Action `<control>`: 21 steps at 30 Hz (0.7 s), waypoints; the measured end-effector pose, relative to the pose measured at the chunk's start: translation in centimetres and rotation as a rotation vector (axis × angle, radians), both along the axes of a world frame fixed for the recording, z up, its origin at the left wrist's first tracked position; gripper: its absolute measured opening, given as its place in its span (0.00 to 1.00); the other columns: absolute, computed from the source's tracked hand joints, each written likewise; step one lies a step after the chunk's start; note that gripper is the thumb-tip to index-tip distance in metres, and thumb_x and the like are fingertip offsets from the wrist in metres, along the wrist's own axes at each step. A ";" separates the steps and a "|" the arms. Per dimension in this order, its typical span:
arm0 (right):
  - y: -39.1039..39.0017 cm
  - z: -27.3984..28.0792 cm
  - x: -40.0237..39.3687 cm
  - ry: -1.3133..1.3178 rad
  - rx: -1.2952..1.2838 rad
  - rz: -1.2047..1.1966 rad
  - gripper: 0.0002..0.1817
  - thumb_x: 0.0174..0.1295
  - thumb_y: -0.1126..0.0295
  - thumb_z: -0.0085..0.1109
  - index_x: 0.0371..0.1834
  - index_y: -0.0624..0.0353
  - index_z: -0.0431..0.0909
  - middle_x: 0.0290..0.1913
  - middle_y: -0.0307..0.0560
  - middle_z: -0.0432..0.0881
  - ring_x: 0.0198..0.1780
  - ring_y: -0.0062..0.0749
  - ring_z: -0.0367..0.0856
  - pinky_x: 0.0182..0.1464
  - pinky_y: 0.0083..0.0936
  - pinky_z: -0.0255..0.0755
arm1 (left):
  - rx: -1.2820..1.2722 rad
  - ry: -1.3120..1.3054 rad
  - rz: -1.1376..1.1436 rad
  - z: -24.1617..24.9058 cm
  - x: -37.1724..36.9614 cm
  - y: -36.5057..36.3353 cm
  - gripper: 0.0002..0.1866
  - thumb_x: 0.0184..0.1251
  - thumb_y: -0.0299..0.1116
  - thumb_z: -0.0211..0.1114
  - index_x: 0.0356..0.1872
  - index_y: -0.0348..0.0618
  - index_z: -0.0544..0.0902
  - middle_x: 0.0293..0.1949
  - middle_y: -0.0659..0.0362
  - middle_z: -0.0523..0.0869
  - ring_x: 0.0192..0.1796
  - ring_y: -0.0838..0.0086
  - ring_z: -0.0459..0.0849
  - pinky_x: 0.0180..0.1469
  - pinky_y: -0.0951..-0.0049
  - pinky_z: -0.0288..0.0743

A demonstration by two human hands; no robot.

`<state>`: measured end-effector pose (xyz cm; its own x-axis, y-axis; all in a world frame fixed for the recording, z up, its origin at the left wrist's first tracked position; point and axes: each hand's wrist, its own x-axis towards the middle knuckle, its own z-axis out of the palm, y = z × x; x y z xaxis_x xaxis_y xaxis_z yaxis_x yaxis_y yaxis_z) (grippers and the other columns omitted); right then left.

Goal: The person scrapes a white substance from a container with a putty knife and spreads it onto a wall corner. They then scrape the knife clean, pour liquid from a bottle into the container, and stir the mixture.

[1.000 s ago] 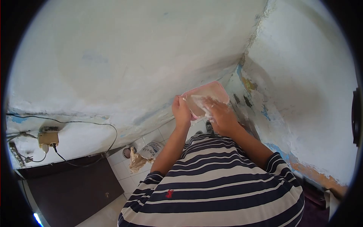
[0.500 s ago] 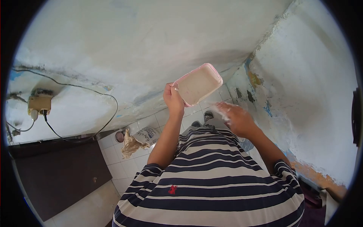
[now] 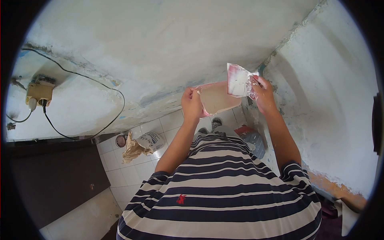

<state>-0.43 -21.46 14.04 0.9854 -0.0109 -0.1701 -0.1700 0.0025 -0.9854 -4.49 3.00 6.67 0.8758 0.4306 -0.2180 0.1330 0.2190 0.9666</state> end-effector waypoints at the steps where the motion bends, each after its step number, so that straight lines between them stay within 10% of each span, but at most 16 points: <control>1: 0.0 -0.4 -0.2 -0.034 -0.062 -0.010 0.13 0.72 0.69 0.60 0.53 0.63 0.84 0.37 0.43 0.86 0.36 0.16 0.78 0.36 0.22 0.72 | -0.018 0.008 0.004 -0.1 0.1 -0.1 0.13 0.70 0.39 0.67 0.33 0.39 0.80 0.28 0.63 0.80 0.30 0.82 0.71 0.32 0.75 0.65; 7: 3.1 -1.9 -4.9 -0.883 -0.737 0.121 0.24 0.63 0.78 0.55 0.64 0.59 0.80 0.64 0.58 0.81 0.66 0.47 0.80 0.68 0.47 0.69 | -0.145 -0.002 0.040 0.4 1.1 -0.4 0.13 0.74 0.38 0.60 0.33 0.39 0.79 0.28 0.64 0.78 0.32 0.82 0.72 0.35 0.75 0.66; 10: 4.1 -3.0 -5.8 -0.867 -0.757 0.169 0.28 0.57 0.78 0.56 0.65 0.56 0.80 0.66 0.53 0.80 0.72 0.53 0.73 0.73 0.52 0.62 | -0.246 -0.057 0.021 0.6 1.8 -0.2 0.12 0.74 0.37 0.56 0.35 0.38 0.79 0.30 0.64 0.78 0.34 0.81 0.73 0.36 0.74 0.68; 13: 4.4 -2.5 -6.3 -0.884 -0.854 0.262 0.29 0.56 0.77 0.57 0.65 0.56 0.80 0.67 0.51 0.80 0.71 0.49 0.75 0.71 0.49 0.65 | -0.260 -0.090 0.008 -0.4 2.4 0.6 0.17 0.75 0.38 0.51 0.47 0.32 0.79 0.44 0.52 0.84 0.46 0.68 0.82 0.52 0.65 0.78; 21: 4.4 -2.7 -7.1 -0.902 -0.925 0.298 0.29 0.54 0.77 0.58 0.64 0.55 0.81 0.66 0.48 0.81 0.71 0.46 0.75 0.68 0.47 0.68 | -0.390 -0.127 0.134 0.6 2.5 0.1 0.13 0.76 0.33 0.51 0.35 0.38 0.79 0.33 0.62 0.80 0.36 0.79 0.75 0.39 0.73 0.71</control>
<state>-7.55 -17.08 11.29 0.7329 0.4676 0.4942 0.6641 -0.6493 -0.3705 -1.97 3.05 7.22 0.8480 0.4492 -0.2813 -0.0359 0.5783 0.8151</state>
